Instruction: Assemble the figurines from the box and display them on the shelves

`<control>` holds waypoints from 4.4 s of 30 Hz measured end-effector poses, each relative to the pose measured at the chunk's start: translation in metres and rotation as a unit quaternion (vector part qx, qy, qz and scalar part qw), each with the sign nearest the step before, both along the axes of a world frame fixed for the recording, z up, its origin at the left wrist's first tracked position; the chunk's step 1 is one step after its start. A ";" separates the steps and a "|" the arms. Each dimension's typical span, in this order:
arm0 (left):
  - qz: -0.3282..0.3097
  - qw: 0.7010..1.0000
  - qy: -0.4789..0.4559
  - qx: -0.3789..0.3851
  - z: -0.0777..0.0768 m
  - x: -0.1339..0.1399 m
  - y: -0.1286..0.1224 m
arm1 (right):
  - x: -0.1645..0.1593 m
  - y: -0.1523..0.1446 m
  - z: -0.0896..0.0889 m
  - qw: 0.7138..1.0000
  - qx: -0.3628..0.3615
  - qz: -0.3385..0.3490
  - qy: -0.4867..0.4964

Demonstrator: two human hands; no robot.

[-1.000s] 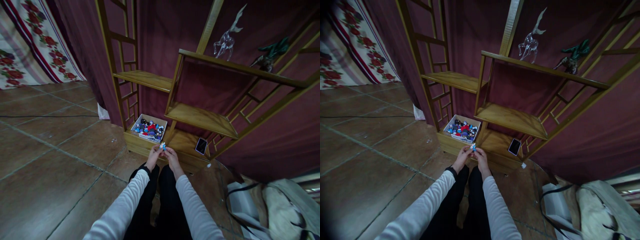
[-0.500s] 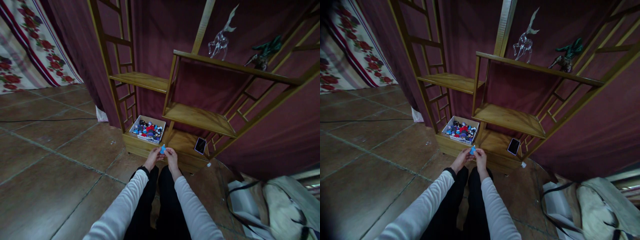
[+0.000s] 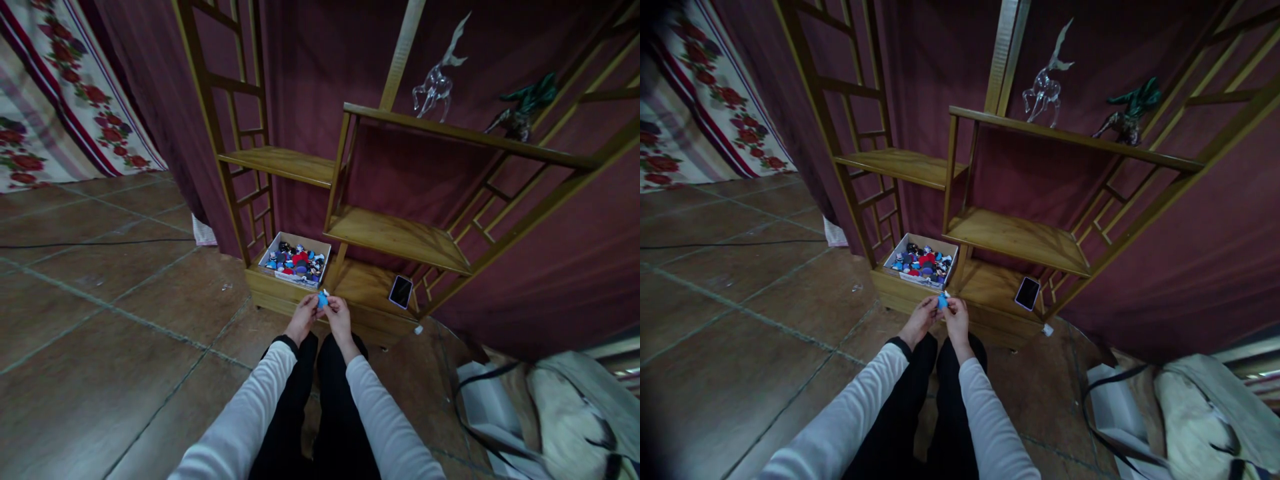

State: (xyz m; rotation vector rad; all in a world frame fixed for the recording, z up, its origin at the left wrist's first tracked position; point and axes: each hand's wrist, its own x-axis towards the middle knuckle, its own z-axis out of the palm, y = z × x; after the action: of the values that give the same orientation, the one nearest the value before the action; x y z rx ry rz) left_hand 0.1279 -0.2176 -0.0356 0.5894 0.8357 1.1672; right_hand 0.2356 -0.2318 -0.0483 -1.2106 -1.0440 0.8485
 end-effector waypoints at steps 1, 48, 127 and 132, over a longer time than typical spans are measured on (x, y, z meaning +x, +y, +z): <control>0.004 1.000 -0.001 -0.002 0.000 0.000 0.000 | -0.001 -0.001 0.000 1.000 0.001 -0.011 -0.009; -0.031 0.996 -0.081 -0.009 0.004 -0.007 -0.004 | 0.002 -0.001 -0.010 0.998 0.019 0.044 0.031; 0.013 0.999 -0.043 0.029 -0.001 -0.001 -0.005 | -0.005 0.000 0.000 0.987 -0.030 0.037 0.154; 0.036 0.998 -0.022 0.056 -0.005 0.002 -0.004 | -0.004 -0.001 -0.002 0.980 -0.040 0.048 0.188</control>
State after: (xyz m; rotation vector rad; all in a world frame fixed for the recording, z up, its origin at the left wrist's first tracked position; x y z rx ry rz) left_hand 0.1296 -0.2213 -0.0401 0.6270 0.7640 1.2942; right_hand 0.2314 -0.2329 -0.0502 -1.0200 -0.7690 1.1533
